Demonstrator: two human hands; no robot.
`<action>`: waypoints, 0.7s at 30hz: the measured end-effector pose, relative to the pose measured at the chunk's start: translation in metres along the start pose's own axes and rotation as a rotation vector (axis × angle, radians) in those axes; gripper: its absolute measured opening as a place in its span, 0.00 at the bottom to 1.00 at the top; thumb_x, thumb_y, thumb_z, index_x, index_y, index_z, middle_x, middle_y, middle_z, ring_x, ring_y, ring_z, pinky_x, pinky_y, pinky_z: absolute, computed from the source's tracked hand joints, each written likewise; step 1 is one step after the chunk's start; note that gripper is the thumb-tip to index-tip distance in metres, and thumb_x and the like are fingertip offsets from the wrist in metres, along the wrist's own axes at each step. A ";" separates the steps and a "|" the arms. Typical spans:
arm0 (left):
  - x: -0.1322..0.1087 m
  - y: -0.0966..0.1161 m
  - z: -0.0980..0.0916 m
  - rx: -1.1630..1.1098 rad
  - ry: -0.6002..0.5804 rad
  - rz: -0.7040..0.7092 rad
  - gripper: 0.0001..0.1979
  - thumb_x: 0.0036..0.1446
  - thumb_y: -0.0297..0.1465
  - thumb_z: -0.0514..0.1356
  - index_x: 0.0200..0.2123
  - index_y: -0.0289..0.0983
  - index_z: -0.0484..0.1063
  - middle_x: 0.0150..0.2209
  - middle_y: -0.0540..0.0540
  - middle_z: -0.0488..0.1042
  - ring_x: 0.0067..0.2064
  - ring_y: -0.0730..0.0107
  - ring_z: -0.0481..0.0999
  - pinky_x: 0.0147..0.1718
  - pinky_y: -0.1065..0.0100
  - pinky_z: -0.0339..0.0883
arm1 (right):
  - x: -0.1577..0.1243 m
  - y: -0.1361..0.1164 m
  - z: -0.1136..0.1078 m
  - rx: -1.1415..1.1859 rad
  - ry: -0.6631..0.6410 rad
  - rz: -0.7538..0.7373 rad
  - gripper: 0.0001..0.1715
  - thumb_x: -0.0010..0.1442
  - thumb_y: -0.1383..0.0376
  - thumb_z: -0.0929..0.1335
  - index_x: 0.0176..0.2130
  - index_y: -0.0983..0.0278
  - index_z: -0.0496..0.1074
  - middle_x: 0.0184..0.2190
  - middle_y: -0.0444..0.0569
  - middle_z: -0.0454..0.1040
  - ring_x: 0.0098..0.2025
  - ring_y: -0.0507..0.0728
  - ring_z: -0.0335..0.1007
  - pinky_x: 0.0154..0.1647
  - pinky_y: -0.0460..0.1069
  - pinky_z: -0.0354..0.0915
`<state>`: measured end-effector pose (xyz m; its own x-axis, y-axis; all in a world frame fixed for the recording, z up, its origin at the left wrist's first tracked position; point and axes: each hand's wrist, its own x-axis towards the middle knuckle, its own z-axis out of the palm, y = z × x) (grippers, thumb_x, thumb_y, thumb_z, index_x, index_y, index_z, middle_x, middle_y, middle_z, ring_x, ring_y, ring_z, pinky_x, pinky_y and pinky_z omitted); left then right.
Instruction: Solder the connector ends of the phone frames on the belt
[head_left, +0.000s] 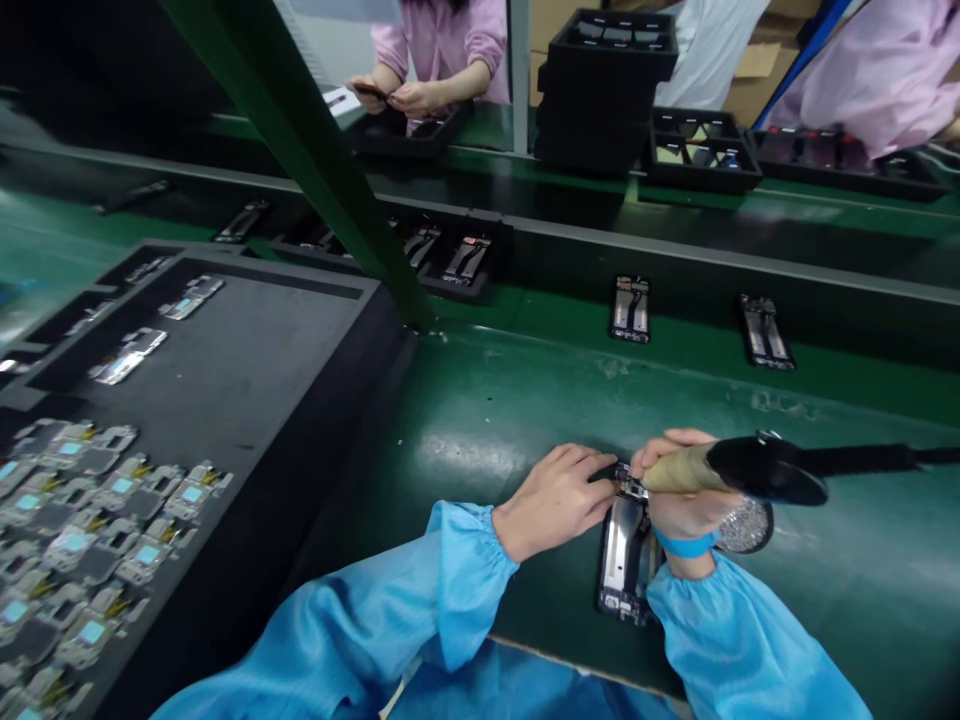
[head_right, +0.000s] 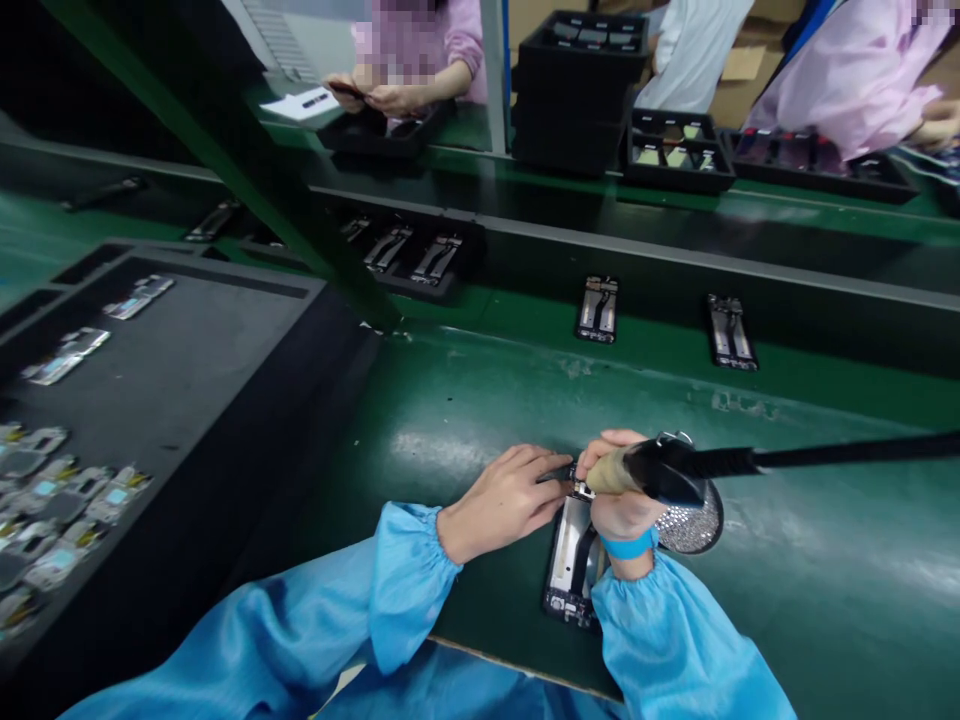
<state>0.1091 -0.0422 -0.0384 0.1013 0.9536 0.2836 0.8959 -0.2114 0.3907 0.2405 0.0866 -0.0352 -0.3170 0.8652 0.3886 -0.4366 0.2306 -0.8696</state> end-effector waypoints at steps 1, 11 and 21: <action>-0.001 0.000 0.000 -0.006 0.004 -0.002 0.12 0.77 0.36 0.59 0.52 0.39 0.82 0.63 0.42 0.79 0.61 0.56 0.78 0.61 0.53 0.73 | 0.003 -0.004 -0.003 0.004 0.020 -0.022 0.39 0.65 0.29 0.62 0.47 0.58 0.74 0.23 0.43 0.73 0.17 0.57 0.66 0.18 0.52 0.65; -0.004 -0.001 0.001 -0.002 0.081 0.016 0.11 0.77 0.32 0.58 0.51 0.40 0.81 0.61 0.43 0.80 0.59 0.56 0.79 0.57 0.53 0.75 | 0.031 -0.030 -0.054 -0.183 0.343 -0.113 0.46 0.61 0.23 0.59 0.40 0.60 0.70 0.18 0.41 0.68 0.14 0.56 0.63 0.18 0.52 0.64; -0.006 -0.004 0.004 -0.016 0.075 0.018 0.10 0.76 0.31 0.59 0.54 0.41 0.81 0.62 0.43 0.79 0.60 0.55 0.78 0.58 0.52 0.74 | 0.029 -0.016 -0.052 -0.164 0.340 -0.120 0.41 0.62 0.28 0.63 0.42 0.62 0.73 0.19 0.41 0.69 0.14 0.56 0.64 0.15 0.51 0.62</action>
<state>0.1071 -0.0462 -0.0453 0.0844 0.9309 0.3554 0.8871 -0.2327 0.3987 0.2817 0.1315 -0.0259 0.0367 0.9196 0.3911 -0.3046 0.3830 -0.8721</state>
